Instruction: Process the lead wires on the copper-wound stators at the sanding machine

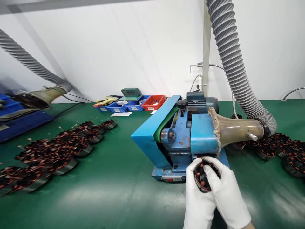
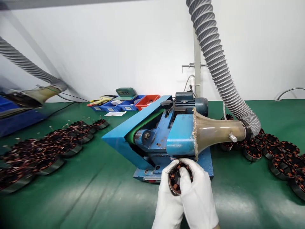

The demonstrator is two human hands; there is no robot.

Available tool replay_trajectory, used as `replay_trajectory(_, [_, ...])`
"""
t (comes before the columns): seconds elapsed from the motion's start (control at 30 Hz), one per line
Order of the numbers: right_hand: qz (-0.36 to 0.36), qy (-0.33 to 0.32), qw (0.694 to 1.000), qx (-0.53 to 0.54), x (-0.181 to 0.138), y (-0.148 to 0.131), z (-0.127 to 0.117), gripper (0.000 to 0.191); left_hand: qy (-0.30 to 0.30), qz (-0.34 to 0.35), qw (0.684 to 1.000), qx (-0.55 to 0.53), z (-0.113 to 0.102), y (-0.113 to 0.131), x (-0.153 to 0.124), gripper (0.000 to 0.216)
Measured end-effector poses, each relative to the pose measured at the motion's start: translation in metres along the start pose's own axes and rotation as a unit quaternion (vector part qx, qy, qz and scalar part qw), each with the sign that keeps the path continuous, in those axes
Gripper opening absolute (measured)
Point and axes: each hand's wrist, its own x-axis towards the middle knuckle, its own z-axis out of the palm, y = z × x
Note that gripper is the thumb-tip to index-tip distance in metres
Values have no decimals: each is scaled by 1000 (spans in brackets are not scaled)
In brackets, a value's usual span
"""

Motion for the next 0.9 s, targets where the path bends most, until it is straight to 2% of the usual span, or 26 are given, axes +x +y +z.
replay_trajectory(0.13, [10, 6, 1000, -19, 4, -19, 1, 26, -53, -9, 999, -8, -1, 7, 14, 58])
replay_trajectory(0.27, [17, 24, 1000, 6, 1, -21, 4, 27, -52, -37, 998, -19, 2, 17, 12, 58])
replay_trajectory(0.37, [11, 43, 999, -3, -11, -11, 6, 29, -32, -23, 999, -6, -5, 16, 0, 56])
replay_trajectory(0.43, [-3, 59, 998, -12, -23, -2, 8, 29, -24, -24, 999, 4, -15, 10, -11, 44])
replay_trajectory(0.53, [-20, 83, 996, -26, -34, 10, 8, 31, -34, -61, 998, -7, -23, 1, -21, 26])
replay_trajectory(0.57, [-20, 79, 996, -27, -33, 11, 8, 31, -33, -65, 997, -13, -22, -1, -21, 29])
replay_trajectory(0.7, [-16, 49, 998, -30, -17, 3, 4, 28, -11, -38, 999, -31, -8, 0, -11, 64])
replay_trajectory(0.8, [-15, 52, 998, -41, -4, -7, 3, 26, -22, -72, 994, -79, 1, 8, 1, 59])
replay_trajectory(0.9, [-3, 39, 999, -38, 2, -12, 2, 25, -33, -85, 993, -78, 5, 16, 7, 59])
